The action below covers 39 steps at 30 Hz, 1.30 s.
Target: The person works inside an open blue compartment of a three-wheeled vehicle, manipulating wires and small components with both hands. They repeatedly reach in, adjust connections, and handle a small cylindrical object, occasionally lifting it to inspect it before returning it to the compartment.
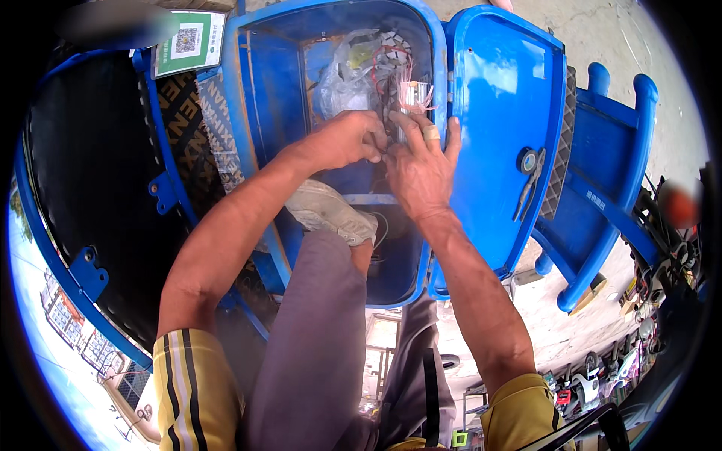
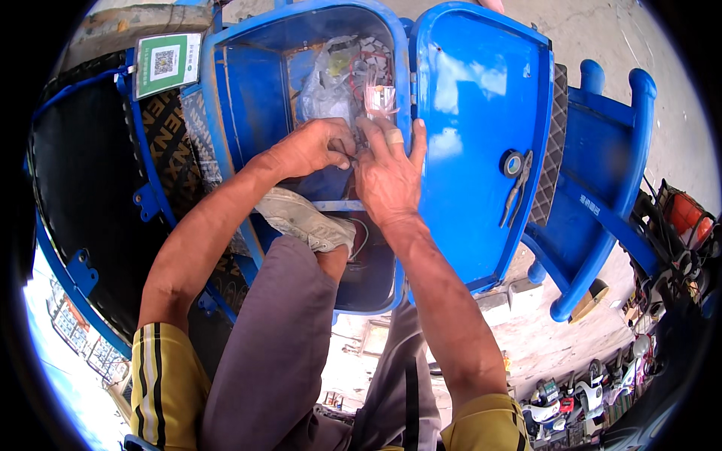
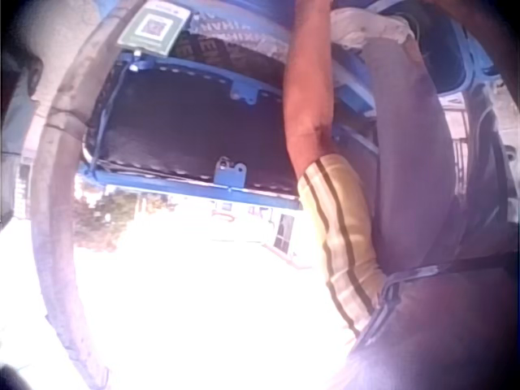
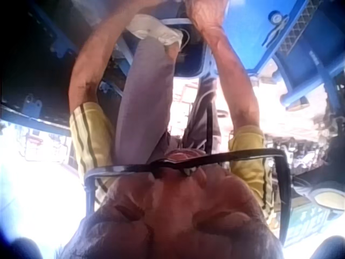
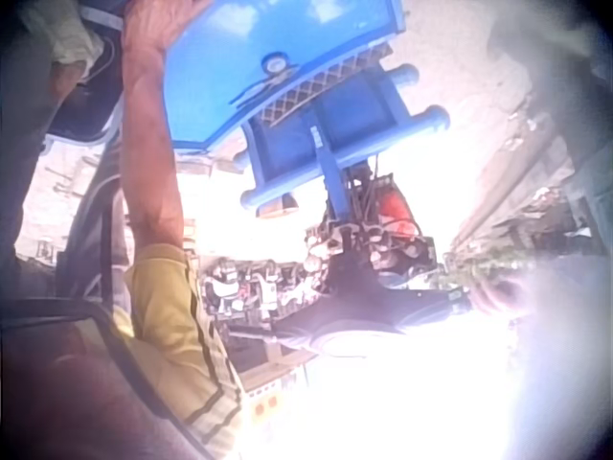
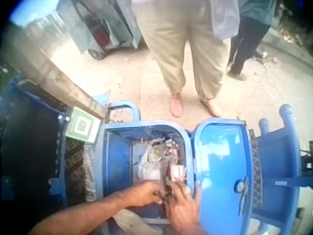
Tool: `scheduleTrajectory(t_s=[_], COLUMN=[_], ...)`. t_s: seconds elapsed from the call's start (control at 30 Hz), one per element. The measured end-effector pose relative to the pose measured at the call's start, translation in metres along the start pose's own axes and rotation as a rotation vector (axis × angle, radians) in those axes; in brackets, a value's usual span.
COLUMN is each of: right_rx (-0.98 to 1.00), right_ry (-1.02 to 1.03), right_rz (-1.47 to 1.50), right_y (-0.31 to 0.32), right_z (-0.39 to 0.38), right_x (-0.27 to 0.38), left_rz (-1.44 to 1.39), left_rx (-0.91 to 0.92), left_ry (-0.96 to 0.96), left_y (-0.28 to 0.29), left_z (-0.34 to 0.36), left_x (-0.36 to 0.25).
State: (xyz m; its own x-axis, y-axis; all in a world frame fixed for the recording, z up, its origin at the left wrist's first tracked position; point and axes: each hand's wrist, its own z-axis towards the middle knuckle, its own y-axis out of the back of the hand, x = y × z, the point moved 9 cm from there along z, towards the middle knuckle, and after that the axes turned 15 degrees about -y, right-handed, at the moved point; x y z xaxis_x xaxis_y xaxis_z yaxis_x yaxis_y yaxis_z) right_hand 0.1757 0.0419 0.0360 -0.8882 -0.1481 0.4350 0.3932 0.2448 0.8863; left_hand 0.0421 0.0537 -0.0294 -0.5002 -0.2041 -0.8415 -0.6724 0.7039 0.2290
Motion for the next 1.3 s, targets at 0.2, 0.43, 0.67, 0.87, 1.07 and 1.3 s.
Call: scheduleTrajectory(t_s=[0.2,0.43,0.67,0.87,1.07,1.3], right_rx=[0.003,-0.011,-0.009,0.002,-0.006,0.015], right_ry=[0.003,0.022,0.005,-0.001,0.000,0.011], right_rz=[0.019,-0.120,-0.015,0.010,0.012,0.036], right_y=[0.000,-0.004,-0.004,-0.003,-0.001,0.003], right_z=[0.000,0.000,0.000,0.000,0.001,0.000], right_x=[-0.001,0.001,0.000,0.000,0.002,0.002], left_rz=[0.452,0.695,0.328,-0.187,-0.016,0.435], left_rx=[0.140,0.279,0.048,-0.083,-0.042,0.125], left_ry=[-0.156,-0.095,-0.116,-0.004,-0.032,-0.055], left_y=[-0.008,-0.023,-0.010,-0.004,-0.003,-0.009], left_z=[0.005,0.007,0.001,0.001,0.000,0.001], left_x=[-0.026,-0.034,-0.029,0.006,-0.006,-0.028])
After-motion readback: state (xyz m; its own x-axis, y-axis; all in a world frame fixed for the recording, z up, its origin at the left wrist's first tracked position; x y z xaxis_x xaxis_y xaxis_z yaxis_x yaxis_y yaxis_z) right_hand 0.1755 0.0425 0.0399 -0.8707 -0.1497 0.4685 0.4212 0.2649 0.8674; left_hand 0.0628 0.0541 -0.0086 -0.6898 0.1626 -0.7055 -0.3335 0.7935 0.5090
